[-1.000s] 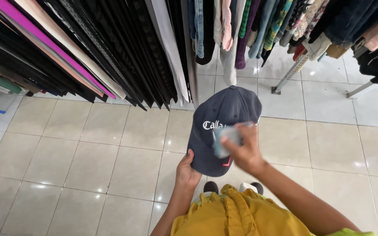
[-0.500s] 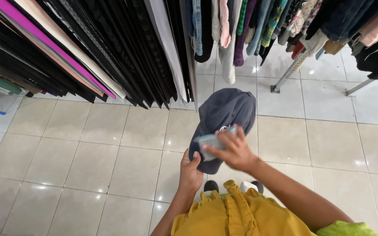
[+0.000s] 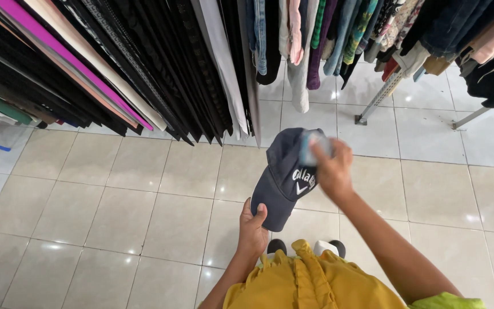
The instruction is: Wiping down various store items like shoes, hats, and plush toys with a cleaning cloth.
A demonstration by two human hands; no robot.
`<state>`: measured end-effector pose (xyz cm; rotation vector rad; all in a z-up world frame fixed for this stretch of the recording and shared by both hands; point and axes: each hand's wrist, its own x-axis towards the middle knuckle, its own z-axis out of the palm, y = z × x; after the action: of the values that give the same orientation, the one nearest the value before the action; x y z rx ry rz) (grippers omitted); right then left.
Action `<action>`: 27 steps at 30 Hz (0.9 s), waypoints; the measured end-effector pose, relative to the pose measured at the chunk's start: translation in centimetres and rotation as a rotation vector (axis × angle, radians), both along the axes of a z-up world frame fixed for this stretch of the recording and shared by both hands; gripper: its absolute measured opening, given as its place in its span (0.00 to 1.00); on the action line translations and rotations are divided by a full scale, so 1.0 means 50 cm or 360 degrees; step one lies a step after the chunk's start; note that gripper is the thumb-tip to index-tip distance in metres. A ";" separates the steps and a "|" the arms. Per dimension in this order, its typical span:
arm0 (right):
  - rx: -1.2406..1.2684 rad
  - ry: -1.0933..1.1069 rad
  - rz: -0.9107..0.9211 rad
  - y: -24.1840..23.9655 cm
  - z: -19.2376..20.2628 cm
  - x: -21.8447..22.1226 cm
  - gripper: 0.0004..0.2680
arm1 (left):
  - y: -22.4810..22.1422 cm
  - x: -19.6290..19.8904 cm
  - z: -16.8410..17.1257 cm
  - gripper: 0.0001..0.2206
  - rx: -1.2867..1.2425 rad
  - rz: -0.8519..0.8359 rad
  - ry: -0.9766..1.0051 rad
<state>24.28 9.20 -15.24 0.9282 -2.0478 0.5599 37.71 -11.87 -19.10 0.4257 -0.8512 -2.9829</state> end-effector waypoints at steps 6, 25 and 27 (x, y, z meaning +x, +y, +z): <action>-0.1904 -0.2069 -0.0166 0.039 0.030 -0.033 0.21 | -0.015 0.041 -0.042 0.23 -0.0237 -0.0286 0.0187; -0.0677 -0.1047 0.0194 -0.036 0.106 0.141 0.22 | 0.009 -0.153 0.067 0.27 -0.0320 -0.0648 0.0661; -0.0321 -0.0397 0.0080 -0.045 0.139 0.161 0.23 | 0.014 -0.151 0.095 0.27 -0.0455 -0.0694 0.0702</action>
<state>32.31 6.95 -8.30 0.8245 -2.1419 0.9316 30.15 -11.18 -14.36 -0.4662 -1.4240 -3.0345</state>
